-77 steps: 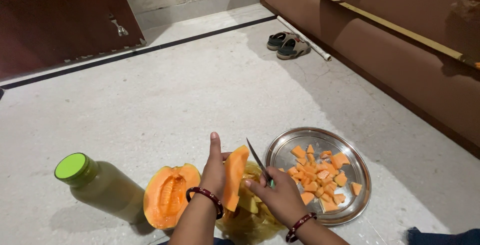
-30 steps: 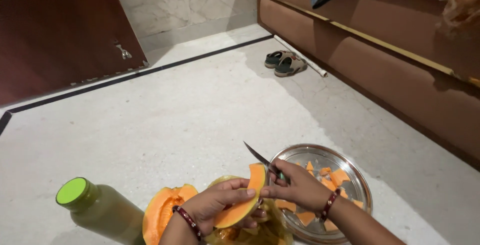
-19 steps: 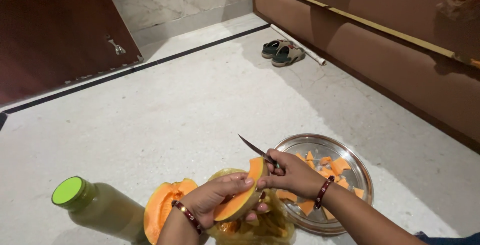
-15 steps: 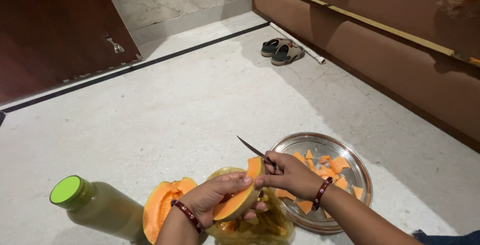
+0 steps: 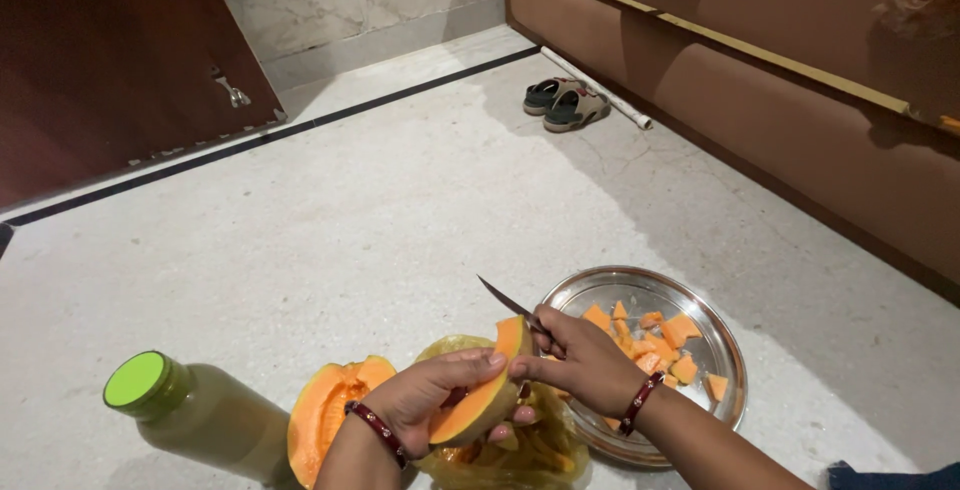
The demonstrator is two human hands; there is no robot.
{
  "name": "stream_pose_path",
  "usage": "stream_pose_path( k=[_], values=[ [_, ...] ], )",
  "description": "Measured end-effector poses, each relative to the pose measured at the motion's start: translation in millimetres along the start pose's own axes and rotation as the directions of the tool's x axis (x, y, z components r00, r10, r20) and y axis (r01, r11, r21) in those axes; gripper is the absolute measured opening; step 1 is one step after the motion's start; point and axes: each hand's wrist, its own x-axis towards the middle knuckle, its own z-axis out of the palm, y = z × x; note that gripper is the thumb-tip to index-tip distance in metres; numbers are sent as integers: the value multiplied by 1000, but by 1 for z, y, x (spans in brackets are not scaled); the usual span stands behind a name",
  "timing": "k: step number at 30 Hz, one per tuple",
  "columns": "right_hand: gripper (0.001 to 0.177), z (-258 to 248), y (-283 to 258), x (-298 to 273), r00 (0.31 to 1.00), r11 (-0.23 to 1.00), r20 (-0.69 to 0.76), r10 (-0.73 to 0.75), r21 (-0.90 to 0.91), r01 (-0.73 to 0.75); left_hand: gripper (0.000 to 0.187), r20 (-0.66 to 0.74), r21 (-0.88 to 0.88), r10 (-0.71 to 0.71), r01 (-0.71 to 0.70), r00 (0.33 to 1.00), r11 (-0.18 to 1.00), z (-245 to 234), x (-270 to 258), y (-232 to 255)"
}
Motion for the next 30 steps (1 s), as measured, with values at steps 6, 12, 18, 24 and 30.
stream_pose_path(
  k=[6, 12, 18, 24, 30],
  values=[
    [38, 12, 7, -1, 1000, 1000, -22, 21, 18, -20, 42, -109, -51, 5, -10, 994, 999, 2, 2, -2],
    [41, 23, -13, -17, 996, 1000, -90, -2, -20, 1, 38, -192, -115, -27, 5, 981, 993, -1, 6, -7],
    [42, 41, -9, -23, 985, 979, -172, -21, -204, -15, 33, -318, -148, -72, 25, 945, 989, 4, 5, -9],
    [42, 54, -10, -29, 966, 979, -256, -33, -203, -20, 29, -340, -200, -68, -2, 938, 980, -4, 14, -16],
    [40, 66, 1, -31, 941, 950, -297, -159, -306, 64, 28, -343, -223, -67, -12, 937, 975, -14, 18, -19]
  ],
)
